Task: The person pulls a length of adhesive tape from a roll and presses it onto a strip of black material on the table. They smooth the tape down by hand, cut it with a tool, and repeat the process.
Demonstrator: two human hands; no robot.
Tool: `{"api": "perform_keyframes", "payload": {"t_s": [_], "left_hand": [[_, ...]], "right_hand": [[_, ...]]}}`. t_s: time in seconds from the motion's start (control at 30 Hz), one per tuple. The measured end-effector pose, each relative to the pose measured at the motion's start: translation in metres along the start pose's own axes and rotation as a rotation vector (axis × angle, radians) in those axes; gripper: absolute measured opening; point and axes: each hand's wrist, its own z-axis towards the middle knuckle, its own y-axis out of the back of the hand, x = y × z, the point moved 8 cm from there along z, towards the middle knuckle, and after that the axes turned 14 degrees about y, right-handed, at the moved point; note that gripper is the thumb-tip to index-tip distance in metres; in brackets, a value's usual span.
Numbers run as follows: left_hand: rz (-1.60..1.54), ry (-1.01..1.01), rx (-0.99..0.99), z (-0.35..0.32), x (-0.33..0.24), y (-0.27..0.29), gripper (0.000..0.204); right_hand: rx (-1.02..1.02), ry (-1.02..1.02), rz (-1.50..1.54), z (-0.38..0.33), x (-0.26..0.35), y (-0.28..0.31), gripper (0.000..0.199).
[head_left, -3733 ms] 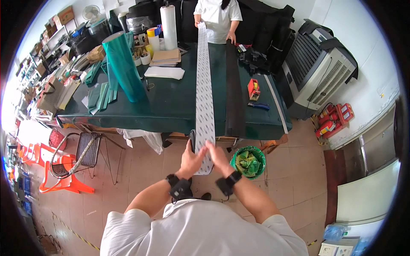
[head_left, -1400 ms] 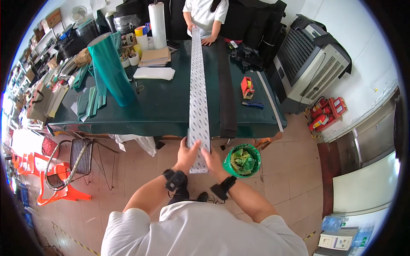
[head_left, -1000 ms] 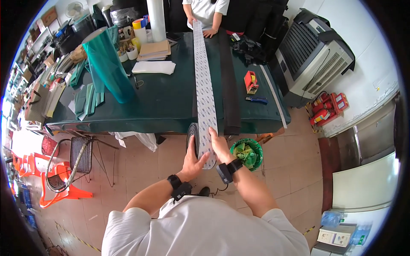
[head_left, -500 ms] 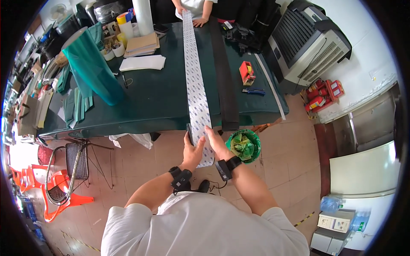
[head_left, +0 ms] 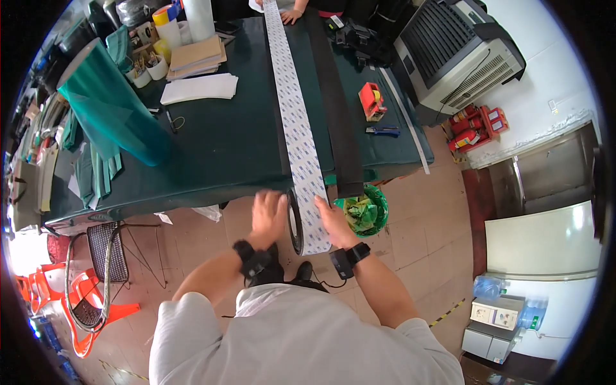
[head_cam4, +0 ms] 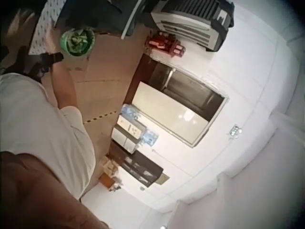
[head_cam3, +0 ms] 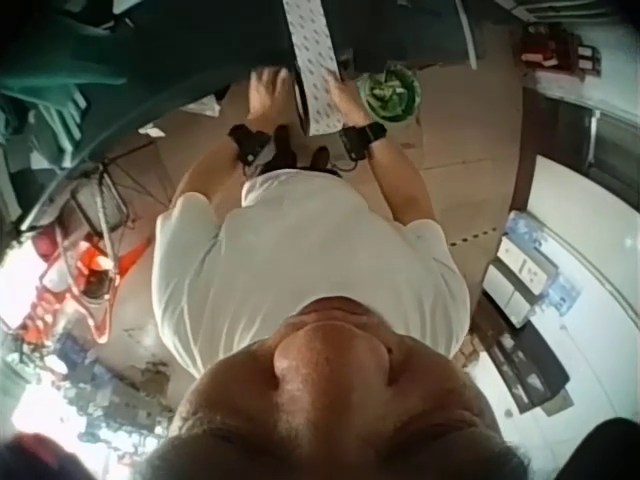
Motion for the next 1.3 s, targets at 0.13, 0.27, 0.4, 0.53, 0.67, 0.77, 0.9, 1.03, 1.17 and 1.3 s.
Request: {"api": "perform_keyframes", "payload": {"t_s": [0.13, 0.27, 0.4, 0.53, 0.67, 0.77, 0.9, 1.03, 1.17, 1.3], "left_hand": [[0.205, -0.053, -0.055, 0.101, 0.015, 0.01, 0.039], [0.342, -0.098, 0.027, 0.135, 0.036, -0.008, 0.041], [0.338, -0.099, 0.151, 0.14, 0.038, -0.019, 0.043], [0.336, -0.104, 0.219, 0.141, 0.034, -0.016, 0.045], [0.343, -0.134, 0.209, 0.14, 0.038, -0.018, 0.046], [0.344, -0.151, 0.207, 0.139, 0.037, -0.02, 0.047], [0.348, -0.139, 0.202, 0.139, 0.034, -0.022, 0.049], [0.346, -0.139, 0.192, 0.139, 0.034, -0.021, 0.051], [0.349, -0.129, 0.206, 0.141, 0.036, -0.021, 0.052], [0.362, -0.112, 0.234, 0.141, 0.036, -0.018, 0.054]], "right_hand": [[0.015, -0.204, 0.077, 0.003, -0.002, 0.007, 0.053], [-0.021, -0.191, 0.062, 0.009, -0.005, 0.005, 0.051], [-0.03, -0.224, -0.025, 0.021, -0.033, 0.002, 0.052], [-0.016, -0.268, -0.116, 0.02, -0.058, -0.012, 0.051], [0.006, -0.018, -0.175, 0.022, -0.052, -0.025, 0.055], [0.003, 0.011, -0.186, 0.021, -0.037, -0.028, 0.055], [0.01, 0.016, -0.168, 0.03, -0.054, -0.019, 0.054], [0.023, 0.016, -0.139, 0.034, -0.066, -0.016, 0.054], [0.041, -0.02, -0.18, 0.028, -0.067, -0.018, 0.055], [0.044, -0.034, -0.239, 0.021, -0.053, -0.022, 0.054]]}}
